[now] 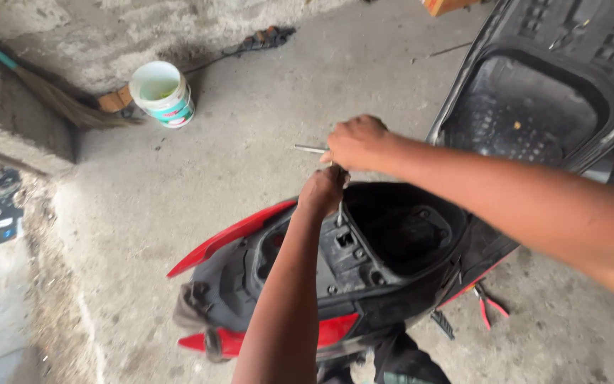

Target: Removing the storage compartment from under the seat of a scooter using hand tools.

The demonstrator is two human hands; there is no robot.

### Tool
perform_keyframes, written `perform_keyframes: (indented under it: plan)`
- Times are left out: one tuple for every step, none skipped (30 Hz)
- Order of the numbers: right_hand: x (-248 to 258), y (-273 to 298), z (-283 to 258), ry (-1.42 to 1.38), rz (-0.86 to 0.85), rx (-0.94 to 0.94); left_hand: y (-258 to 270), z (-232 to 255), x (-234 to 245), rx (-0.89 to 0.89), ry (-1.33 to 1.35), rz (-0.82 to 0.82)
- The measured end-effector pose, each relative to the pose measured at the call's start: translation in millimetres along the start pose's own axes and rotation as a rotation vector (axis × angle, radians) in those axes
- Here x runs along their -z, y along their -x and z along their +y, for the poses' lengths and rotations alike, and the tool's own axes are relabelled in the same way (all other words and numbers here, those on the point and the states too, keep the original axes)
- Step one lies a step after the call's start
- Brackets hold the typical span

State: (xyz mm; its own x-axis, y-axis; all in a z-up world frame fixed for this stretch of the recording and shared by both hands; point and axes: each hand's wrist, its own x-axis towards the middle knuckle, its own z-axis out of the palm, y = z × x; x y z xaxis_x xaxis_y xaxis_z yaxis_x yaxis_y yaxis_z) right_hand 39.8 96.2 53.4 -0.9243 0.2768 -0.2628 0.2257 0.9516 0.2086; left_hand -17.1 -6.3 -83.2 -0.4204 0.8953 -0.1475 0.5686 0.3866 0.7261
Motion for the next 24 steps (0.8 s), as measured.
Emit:
perform_keyframes:
  plan:
    - [7, 3, -4, -0.003, -0.005, 0.003, 3, -3, -1, 0.005, 0.001, -0.004]
    - [15, 7, -7, 0.01, -0.063, 0.04, 6, -5, -2, 0.022, 0.007, -0.006]
    - [26, 8, -5, 0.035, -0.114, 0.072, 2, -4, -1, 0.029, 0.014, 0.001]
    - [27, 8, 1, 0.043, -0.112, 0.069, -1, -2, -1, 0.022, 0.017, 0.006]
    - [26, 8, 4, -0.01, -0.107, 0.088, 1, -4, -2, 0.012, 0.004, 0.026]
    - [24, 9, 6, -0.064, -0.102, 0.108, 3, -5, -2, 0.002, -0.009, 0.046]
    - [30, 15, 4, -0.062, -0.1, 0.111, 5, -3, -1, 0.003, -0.01, 0.049]
    - [35, 21, 3, -0.194, -0.17, 0.068, 7, 0, 1, 0.013, 0.009, 0.037]
    - [41, 27, 2, -0.325, -0.24, 0.025, 8, 2, 3, 0.022, 0.027, 0.025]
    - [17, 20, 13, -0.323, -0.238, 0.027, 6, 1, 2, 0.023, 0.026, 0.029]
    - [-9, 15, 23, -0.593, -0.239, 0.156, 6, 0, -2, 0.026, -0.018, 0.029]
    - [-35, 10, 33, -0.863, -0.235, 0.286, 5, -2, -6, 0.029, -0.061, 0.03]
    - [-35, 13, 34, -0.861, -0.234, 0.286, 8, 6, -1, 0.028, -0.061, 0.032]
    - [-36, 15, 35, -1.075, -0.252, 0.172, 10, 13, 3, 0.062, -0.036, 0.029]
    - [-37, 19, 34, -1.288, -0.273, 0.053, 16, 19, 6, 0.101, -0.011, 0.024]
    - [-43, 19, 29, -1.29, -0.277, 0.055, 13, 12, -1, 0.105, -0.01, 0.023]
    - [-48, 19, 28, -1.418, -0.239, 0.027, 8, 7, -7, 0.102, -0.019, 0.048]
    - [-53, 20, 27, -1.545, -0.198, -0.001, 2, 2, -14, 0.098, -0.027, 0.073]
    - [-51, 20, 23, -1.54, -0.197, -0.004, 5, 7, -11, 0.093, -0.023, 0.074]
    - [-49, 21, 19, -1.471, -0.141, -0.085, 8, 11, -7, 0.087, -0.002, 0.082]
    - [-49, 22, 11, -1.406, -0.089, -0.161, 14, 13, -2, 0.085, 0.014, 0.09]
    - [-43, 21, 13, -1.405, -0.088, -0.161, 8, 7, -7, 0.084, 0.014, 0.091]
    - [-39, 22, 13, -1.338, -0.105, -0.139, 3, 0, -11, 0.075, 0.026, 0.087]
    - [-34, 22, 13, -1.27, -0.121, -0.117, -1, -6, -16, 0.065, 0.038, 0.084]
